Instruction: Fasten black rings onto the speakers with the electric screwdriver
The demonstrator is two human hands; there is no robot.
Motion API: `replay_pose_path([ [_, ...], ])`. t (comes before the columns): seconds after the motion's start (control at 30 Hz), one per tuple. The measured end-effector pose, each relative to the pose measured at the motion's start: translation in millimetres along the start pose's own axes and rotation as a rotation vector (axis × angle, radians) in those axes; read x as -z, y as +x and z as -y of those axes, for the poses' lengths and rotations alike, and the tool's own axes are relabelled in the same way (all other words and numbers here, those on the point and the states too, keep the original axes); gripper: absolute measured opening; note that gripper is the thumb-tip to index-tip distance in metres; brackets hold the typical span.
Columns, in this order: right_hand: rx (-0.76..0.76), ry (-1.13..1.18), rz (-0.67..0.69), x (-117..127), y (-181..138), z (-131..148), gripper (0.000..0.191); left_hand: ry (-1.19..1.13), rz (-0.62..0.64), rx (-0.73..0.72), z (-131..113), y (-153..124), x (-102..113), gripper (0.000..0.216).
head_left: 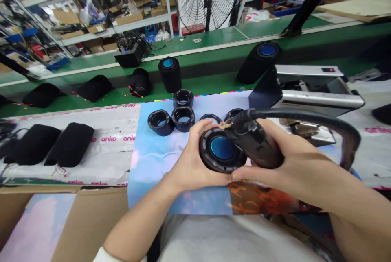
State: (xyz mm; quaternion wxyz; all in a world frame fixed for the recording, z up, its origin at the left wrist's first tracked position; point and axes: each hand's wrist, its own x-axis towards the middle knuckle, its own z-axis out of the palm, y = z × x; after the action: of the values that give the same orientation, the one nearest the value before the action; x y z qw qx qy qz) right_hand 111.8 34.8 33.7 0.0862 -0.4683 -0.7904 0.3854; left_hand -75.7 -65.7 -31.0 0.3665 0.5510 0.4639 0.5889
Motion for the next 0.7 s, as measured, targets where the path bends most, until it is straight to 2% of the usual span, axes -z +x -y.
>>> replay_pose_path([
  [0.07,0.054,-0.035,-0.016,1,1,-2,0.072,0.028,-0.001,0.011,0,-1,-1,0.109],
  [0.2,0.061,-0.156,-0.015,9,7,-6,0.083,0.013,-0.031,0.033,-2,-3,-4,0.106],
  [0.37,0.137,-0.209,0.087,21,15,2,0.087,-0.056,-0.040,0.034,2,-3,-7,0.113],
  [0.47,0.171,-0.103,0.118,19,18,7,0.070,-0.095,-0.082,0.028,4,-1,-8,0.117],
  [0.57,0.156,0.050,0.127,19,17,2,0.063,-0.074,-0.121,0.080,0,1,-10,0.105],
  [0.63,0.089,0.199,0.045,27,15,-8,0.070,-0.051,-0.128,0.139,-4,1,-10,0.100],
  [0.7,0.066,0.396,-0.140,43,10,-24,0.079,-0.029,-0.118,0.177,-7,-1,-9,0.099],
])
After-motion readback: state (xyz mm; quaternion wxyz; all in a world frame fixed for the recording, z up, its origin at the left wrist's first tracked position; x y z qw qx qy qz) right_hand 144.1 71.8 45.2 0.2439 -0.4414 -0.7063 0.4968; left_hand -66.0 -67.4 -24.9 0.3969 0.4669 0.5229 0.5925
